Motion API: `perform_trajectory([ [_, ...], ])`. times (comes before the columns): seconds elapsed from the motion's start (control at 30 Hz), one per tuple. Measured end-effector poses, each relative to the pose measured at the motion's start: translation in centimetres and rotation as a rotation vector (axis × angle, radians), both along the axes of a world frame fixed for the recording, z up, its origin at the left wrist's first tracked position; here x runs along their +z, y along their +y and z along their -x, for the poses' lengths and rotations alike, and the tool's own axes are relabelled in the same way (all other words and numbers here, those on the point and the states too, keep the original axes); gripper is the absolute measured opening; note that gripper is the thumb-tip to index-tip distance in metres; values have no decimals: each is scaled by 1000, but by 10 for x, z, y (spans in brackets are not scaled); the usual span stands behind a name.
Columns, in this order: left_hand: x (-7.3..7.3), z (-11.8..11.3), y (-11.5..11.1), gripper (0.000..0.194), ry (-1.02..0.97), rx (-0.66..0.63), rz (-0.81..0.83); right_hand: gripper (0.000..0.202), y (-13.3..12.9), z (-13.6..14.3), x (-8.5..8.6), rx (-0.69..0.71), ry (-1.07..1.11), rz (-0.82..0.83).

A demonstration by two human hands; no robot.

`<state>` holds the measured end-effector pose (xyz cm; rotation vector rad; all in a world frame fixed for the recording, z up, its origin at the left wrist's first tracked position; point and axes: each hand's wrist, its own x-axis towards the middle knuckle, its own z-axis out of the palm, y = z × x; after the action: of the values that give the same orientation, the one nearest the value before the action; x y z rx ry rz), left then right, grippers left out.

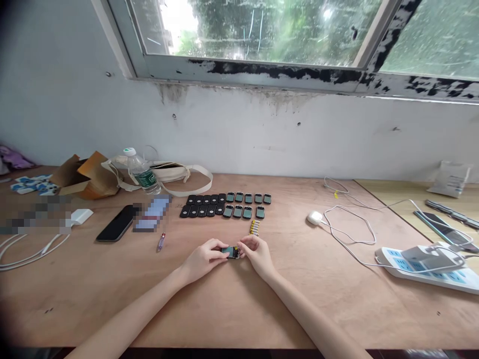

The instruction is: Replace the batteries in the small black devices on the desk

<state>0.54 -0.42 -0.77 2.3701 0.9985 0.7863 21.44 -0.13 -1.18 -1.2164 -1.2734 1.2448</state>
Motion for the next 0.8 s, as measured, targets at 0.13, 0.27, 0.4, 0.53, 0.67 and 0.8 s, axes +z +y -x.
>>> perform_trajectory([
  [0.13, 0, -1, 0, 21, 11, 4, -7, 29, -4, 1, -1, 27, -183, -103],
  [0.27, 1, -2, 0, 20, 10, -3, -43, 29, -5, 4, -2, 55, -306, -185],
  [0.4, 1, -3, 1, 17, 22, -1, -100, 30, -4, 9, -4, 51, -316, -182],
  [0.53, 0, -3, 0, 16, 21, 0, -120, 31, -4, 10, -5, 50, -310, -178],
  [0.67, -1, -3, 0, 17, 14, -2, -115, 32, -2, 8, -4, 37, -374, -249],
  [0.8, -1, -4, -1, 16, -1, 6, -119, 29, -3, 6, -1, 77, -429, -307],
])
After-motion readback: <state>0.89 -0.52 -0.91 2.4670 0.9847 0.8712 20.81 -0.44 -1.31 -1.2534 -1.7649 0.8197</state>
